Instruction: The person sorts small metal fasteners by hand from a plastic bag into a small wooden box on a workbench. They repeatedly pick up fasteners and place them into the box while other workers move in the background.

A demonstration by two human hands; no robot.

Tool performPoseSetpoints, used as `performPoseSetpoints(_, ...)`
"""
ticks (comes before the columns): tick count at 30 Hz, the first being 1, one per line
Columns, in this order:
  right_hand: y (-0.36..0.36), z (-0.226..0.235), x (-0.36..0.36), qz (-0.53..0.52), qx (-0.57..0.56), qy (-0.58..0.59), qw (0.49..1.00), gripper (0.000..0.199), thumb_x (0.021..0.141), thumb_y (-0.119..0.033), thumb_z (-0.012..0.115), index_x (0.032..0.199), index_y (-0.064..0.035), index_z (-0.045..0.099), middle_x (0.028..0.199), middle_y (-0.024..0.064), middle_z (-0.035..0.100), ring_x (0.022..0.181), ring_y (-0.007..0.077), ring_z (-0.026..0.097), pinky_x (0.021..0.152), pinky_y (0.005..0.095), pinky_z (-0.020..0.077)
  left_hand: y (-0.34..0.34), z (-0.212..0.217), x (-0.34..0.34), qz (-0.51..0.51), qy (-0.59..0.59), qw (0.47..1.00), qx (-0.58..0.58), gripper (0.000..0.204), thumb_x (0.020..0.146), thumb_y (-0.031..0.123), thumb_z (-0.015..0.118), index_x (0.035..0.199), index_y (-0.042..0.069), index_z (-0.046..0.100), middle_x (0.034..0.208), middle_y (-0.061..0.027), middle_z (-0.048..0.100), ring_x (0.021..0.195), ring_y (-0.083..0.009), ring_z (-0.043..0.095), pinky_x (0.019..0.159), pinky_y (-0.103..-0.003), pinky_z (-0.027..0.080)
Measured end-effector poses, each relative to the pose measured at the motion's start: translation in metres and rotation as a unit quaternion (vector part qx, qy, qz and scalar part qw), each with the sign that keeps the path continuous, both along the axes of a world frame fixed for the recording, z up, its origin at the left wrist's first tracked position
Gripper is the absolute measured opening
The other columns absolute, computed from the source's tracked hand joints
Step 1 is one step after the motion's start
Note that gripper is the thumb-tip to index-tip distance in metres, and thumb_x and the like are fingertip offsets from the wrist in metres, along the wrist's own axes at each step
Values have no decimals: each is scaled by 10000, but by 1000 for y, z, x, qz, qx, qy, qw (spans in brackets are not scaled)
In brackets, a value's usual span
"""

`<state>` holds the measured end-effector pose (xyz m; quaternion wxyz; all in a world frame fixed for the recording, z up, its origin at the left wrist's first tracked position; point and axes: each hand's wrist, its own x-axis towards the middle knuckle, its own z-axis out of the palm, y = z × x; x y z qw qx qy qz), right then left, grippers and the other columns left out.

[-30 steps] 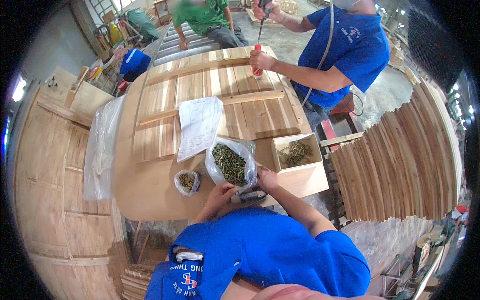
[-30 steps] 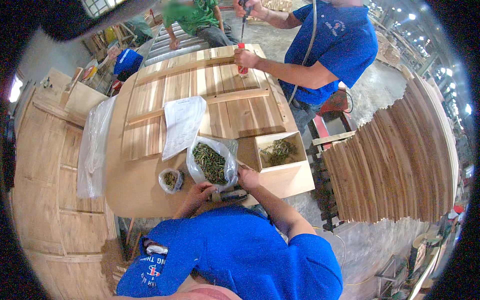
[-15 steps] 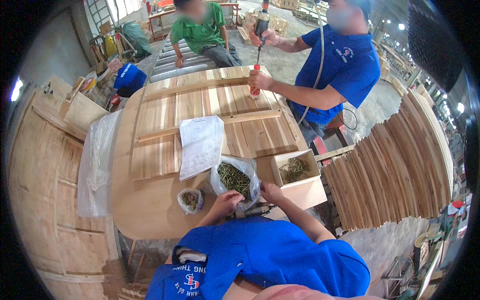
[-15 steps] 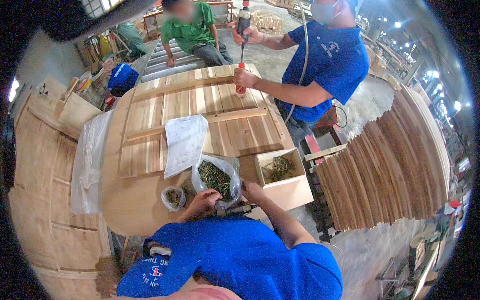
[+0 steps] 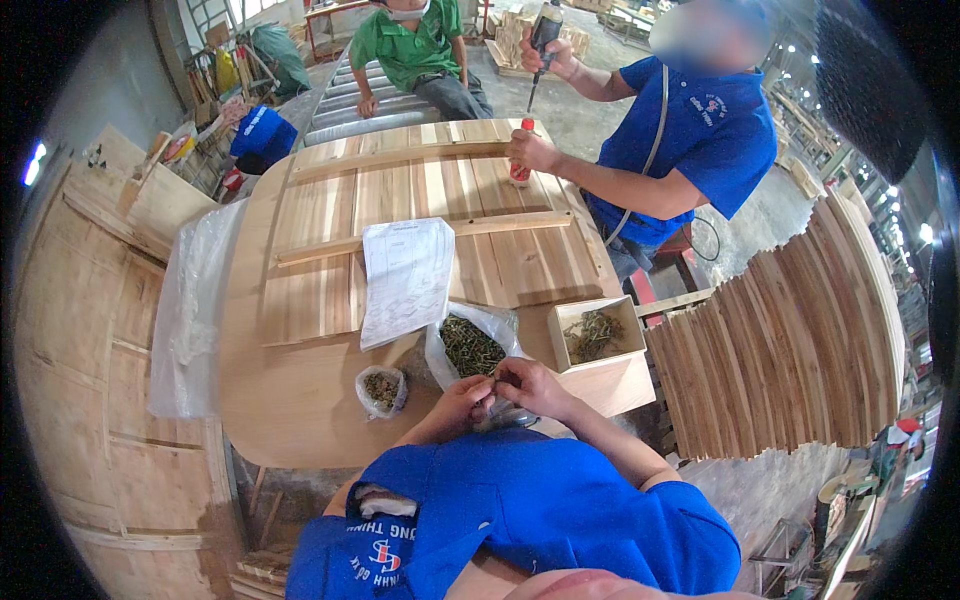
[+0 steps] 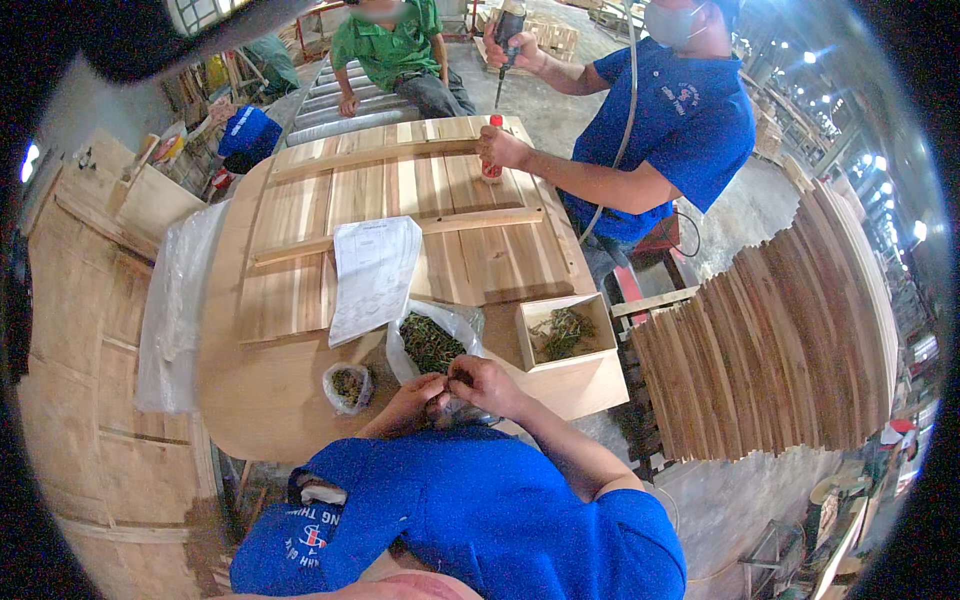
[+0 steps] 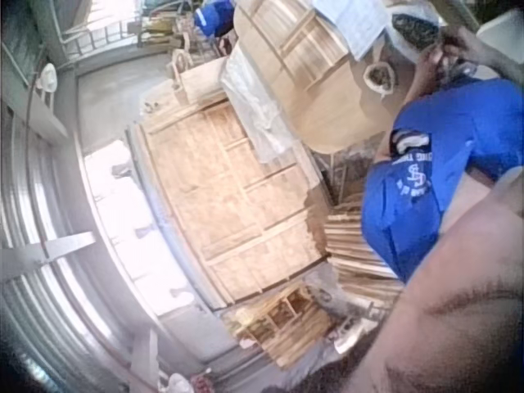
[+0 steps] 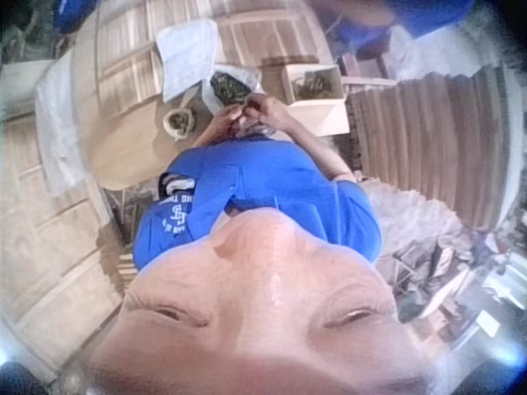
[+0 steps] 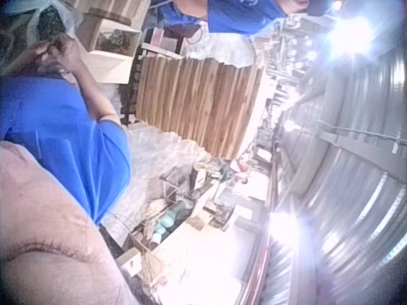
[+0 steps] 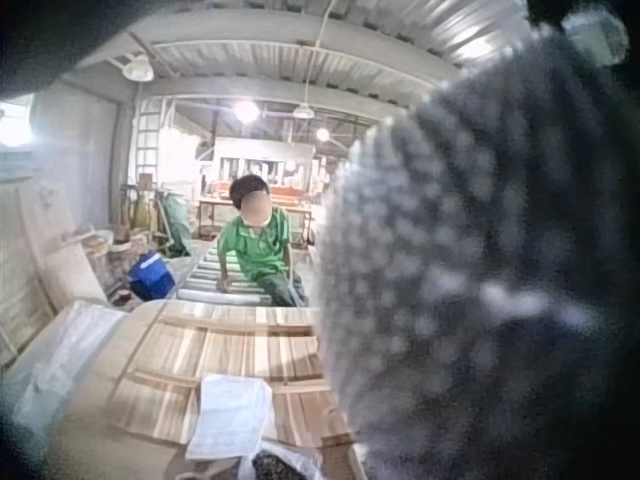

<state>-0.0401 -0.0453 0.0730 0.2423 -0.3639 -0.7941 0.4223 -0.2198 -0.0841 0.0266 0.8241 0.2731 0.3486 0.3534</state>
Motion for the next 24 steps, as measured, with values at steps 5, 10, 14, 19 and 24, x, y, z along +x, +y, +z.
performPoseSetpoints(5,-5,-21,-8,22,-74,58,995,69,813,-39,586,867,-23,546,734,29,547,694,100,516,624,265,438,-6,-11,-10,28,-4,999,-33,168,892,282,537,905,116,506,642,60,419,485,-38,343,422,-193,261)
performPoseSetpoints(10,-4,-33,-10,31,-134,116,984,72,828,-27,585,883,-26,539,792,11,535,752,87,506,672,249,428,-6,-8,-11,29,-28,998,-39,169,891,282,539,885,119,499,642,59,421,488,-50,346,426,-206,265)
performPoseSetpoints(14,-2,-40,-12,40,-145,145,978,77,834,-25,581,896,-24,535,817,16,537,781,87,507,706,236,425,-8,-7,-10,28,-90,994,-63,162,893,267,536,844,121,485,635,55,411,501,-57,346,443,-213,272)
performPoseSetpoints(19,2,-46,-17,7,-163,137,977,87,837,-59,563,912,-20,546,858,50,556,814,126,527,738,260,433,-10,-11,-18,28,-136,988,-70,156,885,242,547,816,119,481,645,45,424,518,-66,363,454,-214,281)
performPoseSetpoints(24,26,-46,-28,8,13,-16,1000,232,801,-68,557,1028,-24,554,979,113,577,913,229,565,814,318,443,-11,-17,-22,65,-59,994,-62,123,866,208,573,843,112,499,685,32,477,561,-79,427,476,-211,322)
